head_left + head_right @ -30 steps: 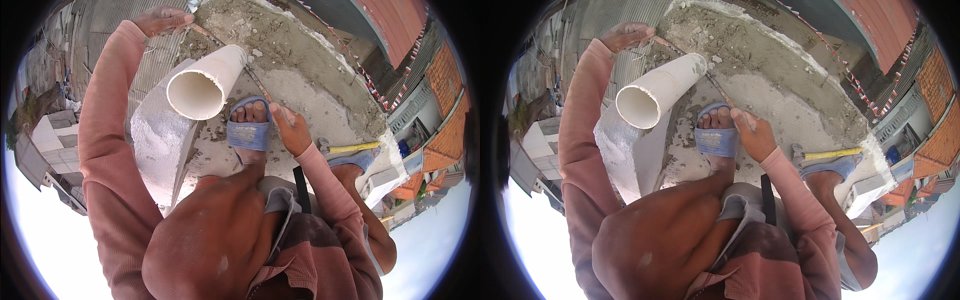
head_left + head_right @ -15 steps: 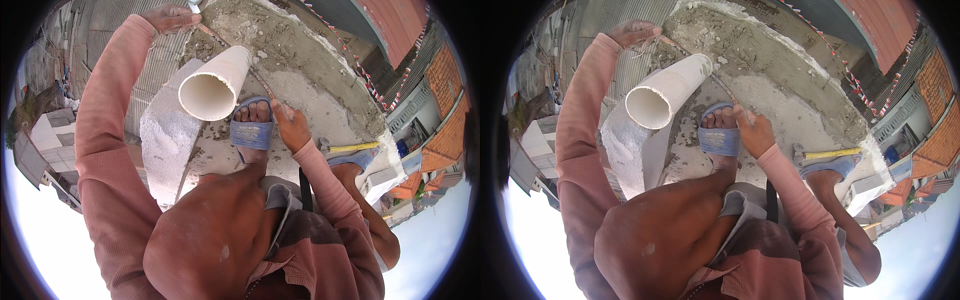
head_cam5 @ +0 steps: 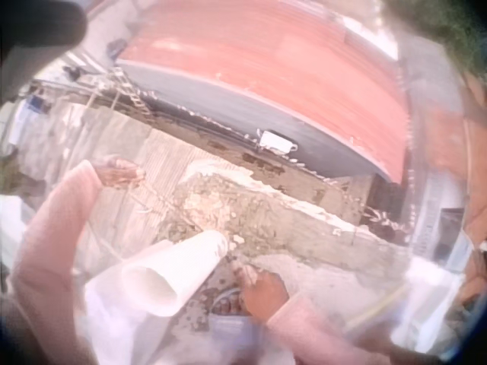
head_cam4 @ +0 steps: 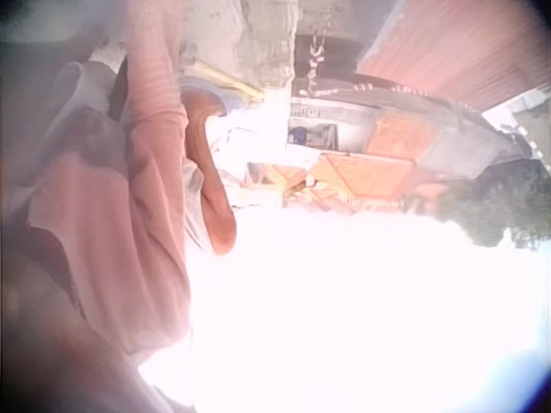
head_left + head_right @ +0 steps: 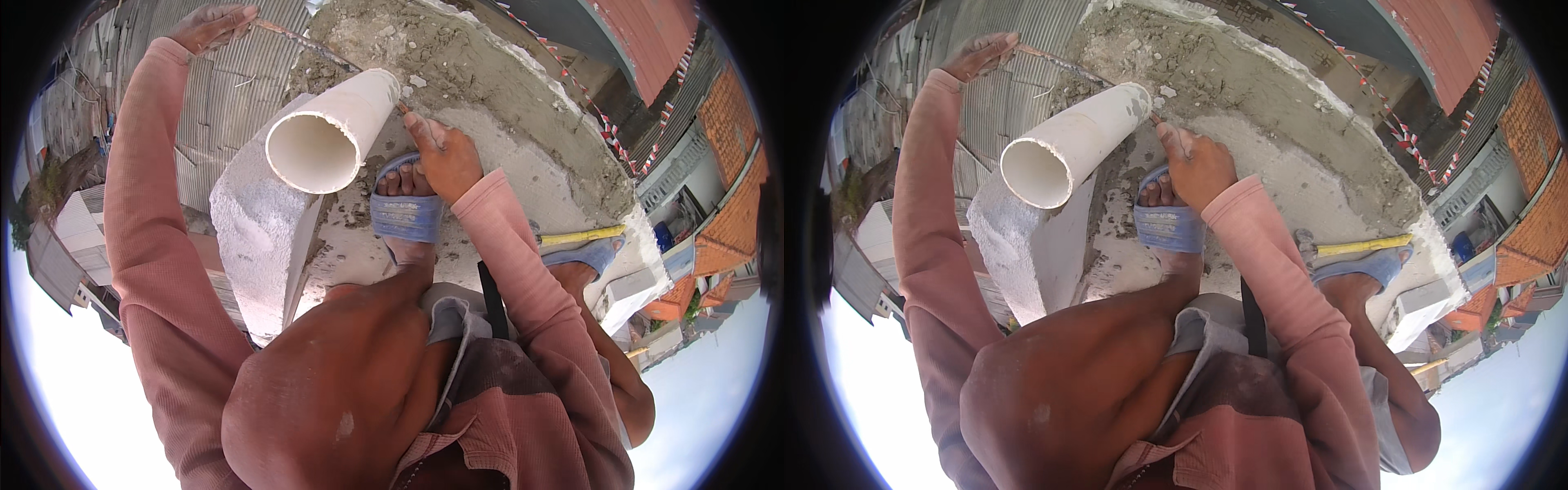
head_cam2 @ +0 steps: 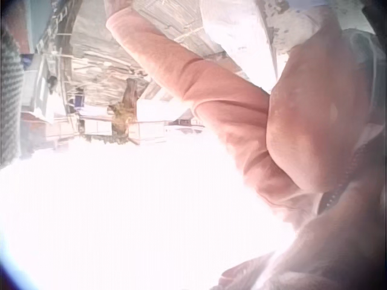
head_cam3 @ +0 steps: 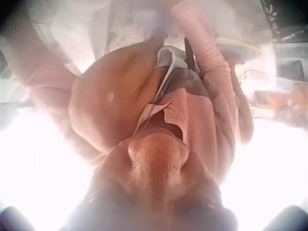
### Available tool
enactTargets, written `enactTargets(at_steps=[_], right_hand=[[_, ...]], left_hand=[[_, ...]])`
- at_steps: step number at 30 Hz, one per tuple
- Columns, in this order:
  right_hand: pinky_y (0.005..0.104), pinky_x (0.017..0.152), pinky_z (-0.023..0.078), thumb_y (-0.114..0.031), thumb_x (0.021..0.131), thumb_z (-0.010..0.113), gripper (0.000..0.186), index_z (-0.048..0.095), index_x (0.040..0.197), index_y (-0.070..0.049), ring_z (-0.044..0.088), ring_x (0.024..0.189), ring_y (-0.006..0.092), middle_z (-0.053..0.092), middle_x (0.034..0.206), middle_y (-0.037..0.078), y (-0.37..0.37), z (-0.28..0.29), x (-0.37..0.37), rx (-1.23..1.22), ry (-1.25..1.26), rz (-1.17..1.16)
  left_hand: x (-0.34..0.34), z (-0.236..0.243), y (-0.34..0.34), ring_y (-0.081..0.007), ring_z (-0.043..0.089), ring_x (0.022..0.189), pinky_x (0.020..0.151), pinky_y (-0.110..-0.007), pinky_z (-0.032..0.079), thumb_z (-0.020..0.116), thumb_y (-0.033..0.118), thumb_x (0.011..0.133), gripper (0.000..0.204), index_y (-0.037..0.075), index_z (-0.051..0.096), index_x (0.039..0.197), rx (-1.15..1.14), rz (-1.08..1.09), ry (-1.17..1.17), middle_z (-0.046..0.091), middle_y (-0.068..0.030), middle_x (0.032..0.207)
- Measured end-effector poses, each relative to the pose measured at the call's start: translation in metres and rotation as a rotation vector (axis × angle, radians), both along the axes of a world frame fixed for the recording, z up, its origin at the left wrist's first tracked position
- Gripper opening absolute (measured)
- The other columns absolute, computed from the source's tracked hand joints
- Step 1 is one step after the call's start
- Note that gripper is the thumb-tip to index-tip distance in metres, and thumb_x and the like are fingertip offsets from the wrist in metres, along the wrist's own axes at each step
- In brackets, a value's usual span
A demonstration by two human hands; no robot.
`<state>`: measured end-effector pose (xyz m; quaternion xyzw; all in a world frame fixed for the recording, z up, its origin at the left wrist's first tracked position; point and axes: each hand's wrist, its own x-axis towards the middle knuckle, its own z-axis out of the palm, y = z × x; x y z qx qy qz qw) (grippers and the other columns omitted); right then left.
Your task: The person applies mortar around a pipe on a concrete roof using a trowel and their hands, then smooths the surface.
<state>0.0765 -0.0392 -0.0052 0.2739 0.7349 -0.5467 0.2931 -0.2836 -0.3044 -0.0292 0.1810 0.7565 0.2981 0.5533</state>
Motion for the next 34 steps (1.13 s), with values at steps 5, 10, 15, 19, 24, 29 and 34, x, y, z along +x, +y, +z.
enactTargets(at_steps=[5,10,15,19,24,29,34], right_hand=[[0.0415,0.079,0.052,-0.049,0.103,0.051,0.053,0.071,0.113,-0.002,0.068,0.080,0.0394,0.070,0.084,0.024,0.026,0.010,0.057,-0.014,0.015,-0.127],[0.0406,0.079,0.052,-0.047,0.104,0.050,0.051,0.070,0.117,-0.003,0.069,0.080,0.0349,0.070,0.084,0.024,0.032,-0.001,0.047,0.018,-0.096,0.034],[0.0420,0.079,0.052,-0.042,0.105,0.051,0.046,0.070,0.117,-0.002,0.069,0.080,0.0367,0.069,0.087,0.026,0.033,0.019,0.057,-0.050,-0.028,-0.003],[0.0358,0.073,0.050,-0.041,0.105,0.053,0.046,0.069,0.113,0.001,0.060,0.075,0.0201,0.067,0.079,0.016,0.021,0.006,0.026,-0.013,0.062,-0.112],[0.0383,0.084,0.051,-0.043,0.106,0.050,0.050,0.069,0.118,0.002,0.070,0.088,0.0267,0.075,0.094,0.018,0.025,-0.015,0.014,-0.060,0.006,-0.030],[0.0356,0.077,0.050,-0.042,0.106,0.052,0.048,0.071,0.111,0.002,0.056,0.074,0.0231,0.070,0.083,0.015,0.029,0.006,0.036,0.112,0.131,-0.023],[0.0298,0.083,0.050,-0.036,0.107,0.050,0.041,0.067,0.132,-0.007,0.064,0.083,0.0202,0.073,0.091,0.016,0.017,-0.014,-0.006,0.088,0.162,0.051]], left_hand=[[0.053,-0.013,0.051,-0.0040,0.028,0.045,0.044,-0.027,0.018,0.058,0.055,0.100,0.050,0.013,0.056,0.071,0.038,-0.205,0.053,0.035,0.0091,0.054],[0.027,-0.022,0.038,-0.0049,0.031,0.049,0.047,-0.027,0.022,0.058,0.055,0.100,0.051,0.012,0.059,0.073,-0.030,-0.149,-0.188,0.037,0.0080,0.056],[0.054,0.011,0.058,-0.0055,0.035,0.054,0.051,-0.026,0.025,0.059,0.055,0.099,0.050,0.012,0.060,0.074,-0.035,-0.133,-0.058,0.039,0.0070,0.060],[0.049,-0.004,0.031,-0.0057,0.036,0.053,0.050,-0.025,0.026,0.059,0.058,0.098,0.052,0.013,0.060,0.073,-0.064,-0.101,0.140,0.039,0.0075,0.060],[0.032,0.016,0.027,-0.0061,0.035,0.050,0.047,-0.026,0.025,0.058,0.058,0.098,0.050,0.015,0.062,0.075,-0.032,-0.027,0.014,0.039,0.0077,0.057],[0.050,0.003,0.043,-0.0055,0.032,0.050,0.047,-0.027,0.024,0.057,0.057,0.100,0.049,0.016,0.059,0.073,0.044,-0.054,-0.079,0.035,0.0083,0.056],[0.000,-0.015,-0.006,-0.0054,0.033,0.051,0.048,-0.026,0.025,0.058,0.056,0.099,0.048,0.015,0.061,0.074,-0.038,0.042,0.033,0.036,0.0087,0.057]])
